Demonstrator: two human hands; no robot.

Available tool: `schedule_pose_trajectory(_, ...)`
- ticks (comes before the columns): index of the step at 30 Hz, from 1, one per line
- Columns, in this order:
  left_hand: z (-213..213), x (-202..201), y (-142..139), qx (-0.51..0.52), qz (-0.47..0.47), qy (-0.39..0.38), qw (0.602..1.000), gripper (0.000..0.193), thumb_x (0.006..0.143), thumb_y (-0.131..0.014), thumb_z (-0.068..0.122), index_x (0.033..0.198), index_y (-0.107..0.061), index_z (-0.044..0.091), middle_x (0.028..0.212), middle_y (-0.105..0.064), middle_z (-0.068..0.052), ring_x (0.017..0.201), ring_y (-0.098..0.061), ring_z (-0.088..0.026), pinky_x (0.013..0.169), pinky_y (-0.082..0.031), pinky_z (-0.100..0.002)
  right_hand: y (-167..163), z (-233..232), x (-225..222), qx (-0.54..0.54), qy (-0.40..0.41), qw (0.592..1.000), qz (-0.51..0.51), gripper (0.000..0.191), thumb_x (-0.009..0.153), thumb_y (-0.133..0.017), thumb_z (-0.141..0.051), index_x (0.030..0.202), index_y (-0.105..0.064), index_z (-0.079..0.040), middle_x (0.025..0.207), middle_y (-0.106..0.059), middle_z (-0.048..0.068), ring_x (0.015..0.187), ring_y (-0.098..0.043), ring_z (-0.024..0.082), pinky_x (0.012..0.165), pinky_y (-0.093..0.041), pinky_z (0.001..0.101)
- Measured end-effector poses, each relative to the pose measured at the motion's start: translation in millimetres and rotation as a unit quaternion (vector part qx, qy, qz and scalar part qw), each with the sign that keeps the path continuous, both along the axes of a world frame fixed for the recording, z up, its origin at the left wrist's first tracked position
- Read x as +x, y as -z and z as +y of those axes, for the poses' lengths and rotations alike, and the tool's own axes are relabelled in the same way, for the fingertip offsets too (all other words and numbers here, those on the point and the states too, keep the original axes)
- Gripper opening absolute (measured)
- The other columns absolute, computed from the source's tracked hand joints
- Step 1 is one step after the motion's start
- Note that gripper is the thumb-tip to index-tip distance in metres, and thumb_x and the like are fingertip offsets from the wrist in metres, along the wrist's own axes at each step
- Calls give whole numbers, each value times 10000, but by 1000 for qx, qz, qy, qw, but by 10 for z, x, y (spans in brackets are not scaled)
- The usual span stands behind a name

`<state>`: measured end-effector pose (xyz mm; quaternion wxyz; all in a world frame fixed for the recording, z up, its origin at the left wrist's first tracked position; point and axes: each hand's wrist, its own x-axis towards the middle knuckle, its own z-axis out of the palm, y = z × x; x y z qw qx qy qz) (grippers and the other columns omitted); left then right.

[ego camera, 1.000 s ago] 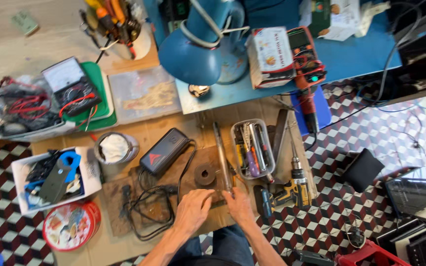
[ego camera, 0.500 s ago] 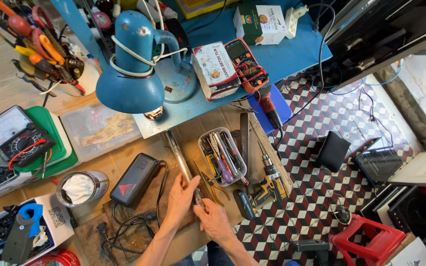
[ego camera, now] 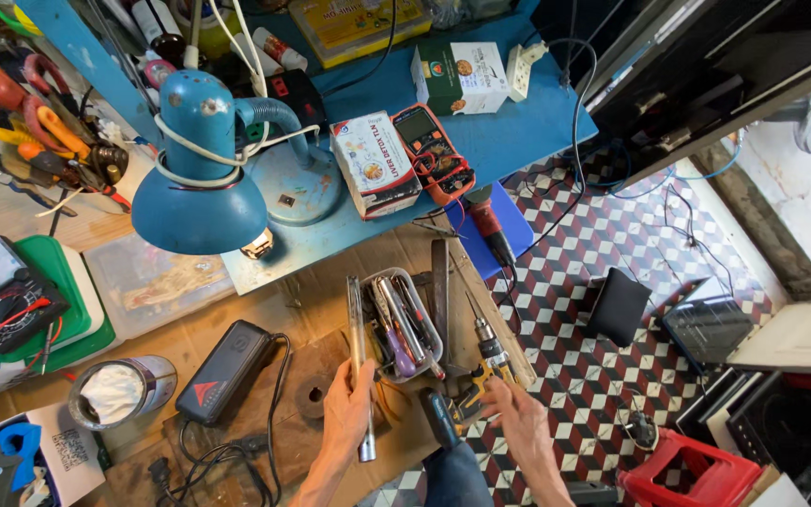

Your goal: The person picks up a metal tube from the workbench, fits a fitting into its end, and plugs in a power strip. They then use a red angle grinder to grind the end of the tube, producing sparks, repositioning the tube repeatedly to grind different spots.

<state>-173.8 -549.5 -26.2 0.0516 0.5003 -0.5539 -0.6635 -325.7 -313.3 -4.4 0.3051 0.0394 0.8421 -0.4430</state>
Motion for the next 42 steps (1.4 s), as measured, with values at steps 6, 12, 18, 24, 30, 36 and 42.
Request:
schedule_pose_trajectory(6, 354, -46, 676, 16, -25, -108, 994, 376, 938, -658, 325, 1223, -676, 82, 714, -609, -30, 616, -548, -106, 541, -470, -294, 397, 12, -1716, 127, -115, 974, 146, 534, 1047, -509, -477, 1051, -738, 6, 799, -744, 172, 723, -694, 240, 704, -535, 361)
schedule_pose_trajectory(12, 422, -110, 1657, 10, -157, -302, 940, 347, 917, -675, 257, 1217, -643, 86, 724, -617, -19, 578, -532, -87, 507, -431, -266, 1951, -774, -3818, 161, -212, 943, 199, 606, 917, -626, -529, 1324, -658, -81, 1154, -703, 208, 1124, -651, 392, 941, -499, 484)
schedule_pose_trajectory(18, 913, -613, 2395, 49, -227, -495, 837, 329, 906, -673, 204, 1213, -613, 102, 663, -557, -26, 484, -472, -100, 422, -370, -276, 3116, -1437, -4605, 141, -252, 920, 266, 874, 733, -837, -532, 1393, -516, -57, 1328, -590, 243, 1238, -557, 429, 1007, -461, 507)
schedule_pose_trajectory(24, 1443, 70, 2160, 4, -204, -597, 776, 328, 895, -671, 151, 1210, -582, 119, 603, -498, -34, 389, -413, -113, 337, -308, -286, 3384, -1828, -4516, 166, -309, 873, 339, 939, 645, -916, -563, 1343, -558, -47, 1254, -634, 197, 1169, -579, 378, 943, -482, 497)
schedule_pose_trajectory(30, 1850, -49, 1244, -1, -127, -538, 834, 296, 844, -719, 122, 1124, -625, 113, 561, -458, -12, 334, -393, -144, 301, -299, -315, 3031, -850, -4006, 125, -312, 937, 97, 605, 771, -851, -341, 1256, -722, -4, 1080, -733, 204, 989, -678, 332, 809, -533, 466)
schedule_pose_trajectory(36, 1463, -646, 213, 117, 26, -178, 977, 274, 925, -770, 286, 1076, -722, 63, 720, -622, 15, 622, -583, -68, 566, -495, -250, 1970, 408, -3208, -4, -144, 989, 21, 550, 885, -787, -195, 1329, -563, 40, 1094, -684, 203, 959, -686, 321, 857, -566, 462)
schedule_pose_trajectory(42, 1624, -856, -458, -40, 286, 57, 956, 368, 1006, -811, 301, 1263, -719, 55, 923, -688, -32, 862, -598, -90, 766, -530, -280, 124, 616, -1634, -311, 145, 937, -63, 400, 1006, -716, -112, 1315, -494, 12, 993, -711, 119, 849, -743, 252, 767, -629, 420)
